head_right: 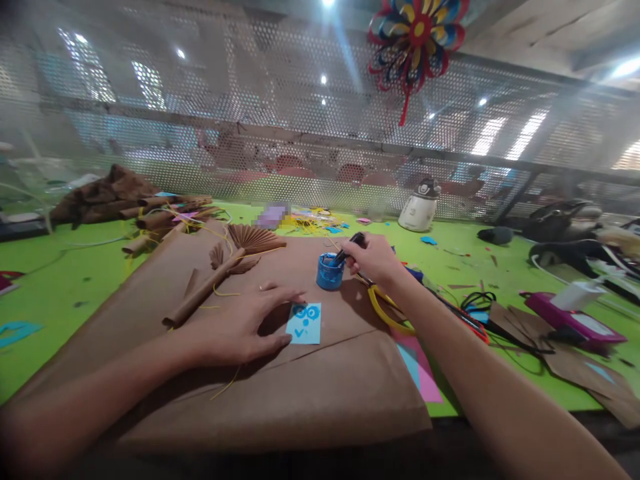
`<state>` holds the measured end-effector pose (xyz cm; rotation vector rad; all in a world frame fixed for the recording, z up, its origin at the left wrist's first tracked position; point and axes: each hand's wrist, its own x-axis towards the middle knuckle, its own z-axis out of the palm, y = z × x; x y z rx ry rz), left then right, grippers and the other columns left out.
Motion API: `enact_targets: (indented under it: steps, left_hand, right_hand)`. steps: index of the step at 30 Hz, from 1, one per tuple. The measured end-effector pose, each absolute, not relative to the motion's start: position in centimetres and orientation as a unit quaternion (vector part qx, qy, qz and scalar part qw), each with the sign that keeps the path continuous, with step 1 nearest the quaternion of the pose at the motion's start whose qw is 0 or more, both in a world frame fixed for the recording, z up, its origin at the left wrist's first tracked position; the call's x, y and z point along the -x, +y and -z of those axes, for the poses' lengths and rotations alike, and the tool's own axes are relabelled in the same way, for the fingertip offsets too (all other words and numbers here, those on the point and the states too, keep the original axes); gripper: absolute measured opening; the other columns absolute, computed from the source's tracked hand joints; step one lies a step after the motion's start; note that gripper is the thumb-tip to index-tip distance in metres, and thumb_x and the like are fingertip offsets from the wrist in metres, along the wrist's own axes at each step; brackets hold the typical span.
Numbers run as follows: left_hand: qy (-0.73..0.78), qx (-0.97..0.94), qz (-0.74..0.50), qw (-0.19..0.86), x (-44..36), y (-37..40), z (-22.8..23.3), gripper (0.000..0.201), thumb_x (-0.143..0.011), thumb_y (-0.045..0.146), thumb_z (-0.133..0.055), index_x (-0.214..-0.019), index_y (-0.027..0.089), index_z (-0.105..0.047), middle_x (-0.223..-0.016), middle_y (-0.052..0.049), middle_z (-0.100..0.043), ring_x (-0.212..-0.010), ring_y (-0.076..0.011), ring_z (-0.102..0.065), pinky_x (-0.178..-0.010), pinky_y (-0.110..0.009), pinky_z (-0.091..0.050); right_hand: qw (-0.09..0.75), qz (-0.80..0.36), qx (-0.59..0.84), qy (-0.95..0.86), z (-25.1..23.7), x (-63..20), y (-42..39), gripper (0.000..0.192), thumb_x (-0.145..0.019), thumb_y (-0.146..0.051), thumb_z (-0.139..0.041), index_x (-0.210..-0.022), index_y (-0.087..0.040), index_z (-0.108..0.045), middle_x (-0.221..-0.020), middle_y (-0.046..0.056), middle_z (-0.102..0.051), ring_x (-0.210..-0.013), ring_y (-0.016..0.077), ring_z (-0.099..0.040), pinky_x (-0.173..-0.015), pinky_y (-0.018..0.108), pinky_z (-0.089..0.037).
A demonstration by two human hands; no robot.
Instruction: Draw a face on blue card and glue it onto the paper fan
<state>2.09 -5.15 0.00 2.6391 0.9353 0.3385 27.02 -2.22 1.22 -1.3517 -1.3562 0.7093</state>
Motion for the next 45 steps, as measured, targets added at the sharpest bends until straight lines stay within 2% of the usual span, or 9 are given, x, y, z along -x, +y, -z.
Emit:
enact_targets:
  steps: [7,11,18,24,33,37,45]
  left_hand:
    - [0.309,-0.923,-0.14,0.184,-1.8,-4.9,0.6,0.054,-0.081,0.034,-0.059,-0.133,0.028,-0.046,-0.126,-0.006,-0.057,-0.117,-0.0266,-0.051,-0.098,-0.041,-0.043]
    - [0.333,-0.918,-0.131,0.172,-1.7,-4.9,0.8,0.058,-0.08,0.038,-0.059,-0.136,0.03,-0.044,-0.125,-0.007,-0.056,-0.109,-0.0271,-0.057,-0.094,-0.041,-0.045]
    - [0.329,-0.916,-0.138,0.184,-2.1,-5.0,0.8,0.055,-0.08,0.037,-0.06,-0.134,0.031,-0.046,-0.124,-0.006,-0.057,-0.111,-0.0267,-0.056,-0.095,-0.04,-0.044]
    - [0.322,-0.919,-0.118,0.196,-2.1,-4.9,0.7,0.055,-0.082,0.038,-0.058,-0.135,0.034,-0.044,-0.124,-0.005,-0.054,-0.109,-0.026,-0.055,-0.097,-0.042,-0.042]
    - [0.32,-0.921,-0.12,0.188,-2.3,-4.6,1.1,0.057,-0.083,0.04,-0.057,-0.137,0.035,-0.04,-0.124,-0.004,-0.055,-0.109,-0.0259,-0.054,-0.097,-0.043,-0.041]
    - [0.312,-0.924,-0.124,0.186,-2.3,-4.7,0.9,0.056,-0.083,0.04,-0.057,-0.136,0.032,-0.042,-0.123,-0.005,-0.055,-0.111,-0.0253,-0.053,-0.097,-0.04,-0.041]
    - [0.297,-0.929,-0.129,0.182,-2.4,-4.6,1.0,0.054,-0.084,0.039,-0.057,-0.135,0.031,-0.042,-0.122,-0.004,-0.056,-0.112,-0.0249,-0.052,-0.096,-0.039,-0.04]
  right_hand:
    - [0.638,-0.225,0.523,-0.518,-3.5,-27.9,-4.3,0.011,-0.073,-0.022,-0.064,-0.064,-0.018,-0.058,-0.042,-0.004,-0.053,-0.034,0.0092,-0.046,-0.034,0.021,-0.038]
    - [0.674,-0.282,0.486,-0.478,-4.2,-27.9,-6.2,0.014,-0.075,-0.019,-0.059,-0.061,-0.018,-0.059,-0.043,-0.002,-0.054,-0.037,0.0109,-0.05,-0.037,0.024,-0.042]
    - [0.618,-0.383,0.506,-0.464,-3.0,-27.0,-8.4,0.018,-0.078,-0.025,-0.059,-0.062,-0.018,-0.061,-0.043,0.001,-0.055,-0.037,0.0115,-0.049,-0.035,0.023,-0.037]
    - [0.575,-0.419,0.508,-0.485,-0.9,-26.4,-9.3,0.01,-0.078,-0.027,-0.062,-0.074,-0.018,-0.06,-0.045,-0.001,-0.057,-0.039,0.0127,-0.053,-0.038,0.022,-0.041]
    - [0.506,-0.379,0.502,-0.59,-0.1,-26.8,-9.3,0.008,-0.078,-0.027,-0.064,-0.08,-0.02,-0.062,-0.059,0.001,-0.061,-0.049,0.0144,-0.059,-0.044,0.024,-0.043]
    - [0.506,-0.38,0.495,-0.595,-0.1,-26.5,-9.5,0.008,-0.077,-0.027,-0.066,-0.077,-0.02,-0.062,-0.062,0.0,-0.061,-0.05,0.014,-0.059,-0.045,0.025,-0.045]
    - [0.49,-0.363,0.486,-0.626,0.0,-26.6,-9.5,0.008,-0.082,-0.029,-0.063,-0.081,-0.021,-0.061,-0.058,-0.001,-0.062,-0.052,0.0154,-0.061,-0.05,0.027,-0.047]
